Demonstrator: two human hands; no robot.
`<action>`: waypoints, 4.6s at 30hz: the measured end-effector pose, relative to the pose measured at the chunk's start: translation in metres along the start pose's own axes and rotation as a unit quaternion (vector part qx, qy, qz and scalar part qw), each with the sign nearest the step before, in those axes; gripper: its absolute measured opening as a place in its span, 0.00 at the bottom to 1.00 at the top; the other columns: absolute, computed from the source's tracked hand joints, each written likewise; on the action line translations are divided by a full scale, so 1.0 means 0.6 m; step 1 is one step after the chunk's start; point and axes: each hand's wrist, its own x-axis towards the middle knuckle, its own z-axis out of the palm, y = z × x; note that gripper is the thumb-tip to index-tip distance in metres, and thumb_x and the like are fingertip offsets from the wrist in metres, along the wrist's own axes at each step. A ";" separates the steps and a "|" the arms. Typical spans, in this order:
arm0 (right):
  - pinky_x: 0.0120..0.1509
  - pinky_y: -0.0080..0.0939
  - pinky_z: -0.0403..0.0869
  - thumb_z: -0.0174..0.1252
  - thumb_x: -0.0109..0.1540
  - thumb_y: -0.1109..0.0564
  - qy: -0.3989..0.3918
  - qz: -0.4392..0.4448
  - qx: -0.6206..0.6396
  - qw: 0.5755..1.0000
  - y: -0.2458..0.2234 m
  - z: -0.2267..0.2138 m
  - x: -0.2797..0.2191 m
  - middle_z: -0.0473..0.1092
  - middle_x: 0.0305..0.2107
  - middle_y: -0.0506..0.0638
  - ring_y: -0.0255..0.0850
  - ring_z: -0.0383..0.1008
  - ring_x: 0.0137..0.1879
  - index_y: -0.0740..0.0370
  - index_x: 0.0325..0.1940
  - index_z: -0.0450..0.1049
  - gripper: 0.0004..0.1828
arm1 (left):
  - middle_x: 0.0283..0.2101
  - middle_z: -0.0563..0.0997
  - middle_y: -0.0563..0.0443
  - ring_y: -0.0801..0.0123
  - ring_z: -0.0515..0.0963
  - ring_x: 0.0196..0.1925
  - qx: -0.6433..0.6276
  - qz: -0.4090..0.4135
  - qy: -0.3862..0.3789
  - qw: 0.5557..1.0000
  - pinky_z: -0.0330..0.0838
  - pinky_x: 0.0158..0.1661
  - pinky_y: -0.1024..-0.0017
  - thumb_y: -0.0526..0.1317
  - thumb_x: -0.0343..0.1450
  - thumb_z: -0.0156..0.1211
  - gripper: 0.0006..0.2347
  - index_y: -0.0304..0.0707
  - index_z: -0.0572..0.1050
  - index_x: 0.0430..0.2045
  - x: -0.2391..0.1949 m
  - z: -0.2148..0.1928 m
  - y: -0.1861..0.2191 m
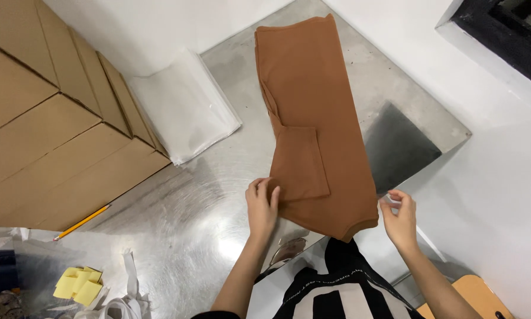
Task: The person folds a stack of plastic bags and places them on a metal table. They then retrieve a brown t-shirt from a clothing rack, fold it neatly, and place it on the table. The person repeats this process with a second brown t-shirt and an orange t-shirt, stacking the folded garments together.
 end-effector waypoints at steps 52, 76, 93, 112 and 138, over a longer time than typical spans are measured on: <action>0.67 0.40 0.70 0.65 0.64 0.50 -0.463 -0.143 -0.168 0.858 -0.460 0.396 0.264 0.78 0.53 0.40 0.34 0.75 0.62 0.46 0.48 0.81 0.09 | 0.30 0.76 0.56 0.69 0.73 0.30 -0.114 -0.244 0.065 0.961 0.68 0.36 0.70 0.33 0.67 0.60 0.04 0.44 0.71 0.25 -0.083 -0.014 -0.085; 0.45 0.44 0.73 0.56 0.72 0.49 -0.190 -0.183 -0.128 0.956 -0.220 0.195 0.235 0.76 0.42 0.42 0.38 0.74 0.43 0.46 0.57 0.82 0.13 | 0.24 0.76 0.60 0.75 0.71 0.27 -0.135 -0.279 0.018 0.951 0.68 0.34 0.73 0.36 0.68 0.62 0.06 0.46 0.73 0.21 -0.074 -0.054 -0.098; 0.58 0.49 0.72 0.64 0.64 0.43 -0.050 0.152 0.040 0.986 -0.057 0.040 -0.045 0.75 0.53 0.49 0.46 0.78 0.54 0.58 0.58 0.68 0.25 | 0.12 0.79 0.55 0.72 0.78 0.22 -0.083 -0.279 -0.082 0.953 0.71 0.37 0.73 0.48 0.73 0.61 0.11 0.45 0.76 0.23 -0.052 -0.084 -0.074; 0.34 0.37 0.69 0.63 0.67 0.58 -0.291 0.109 0.116 0.943 -0.017 -0.040 -0.045 0.79 0.40 0.60 0.42 0.67 0.37 0.61 0.57 0.86 0.15 | 0.68 0.64 0.48 0.48 0.59 0.74 0.225 0.141 -0.234 0.935 0.59 0.68 0.51 0.51 0.72 0.65 0.26 0.54 0.68 0.67 -0.093 -0.131 -0.067; 0.69 0.63 0.71 0.56 0.72 0.49 -0.227 -0.021 0.161 0.960 -0.245 0.006 0.136 0.63 0.70 0.69 0.63 0.67 0.72 0.59 0.87 0.42 0.44 | 0.60 0.73 0.27 0.38 0.83 0.56 -0.085 -0.072 0.002 0.994 0.80 0.56 0.49 0.44 0.78 0.62 0.29 0.32 0.59 0.72 0.183 -0.084 -0.008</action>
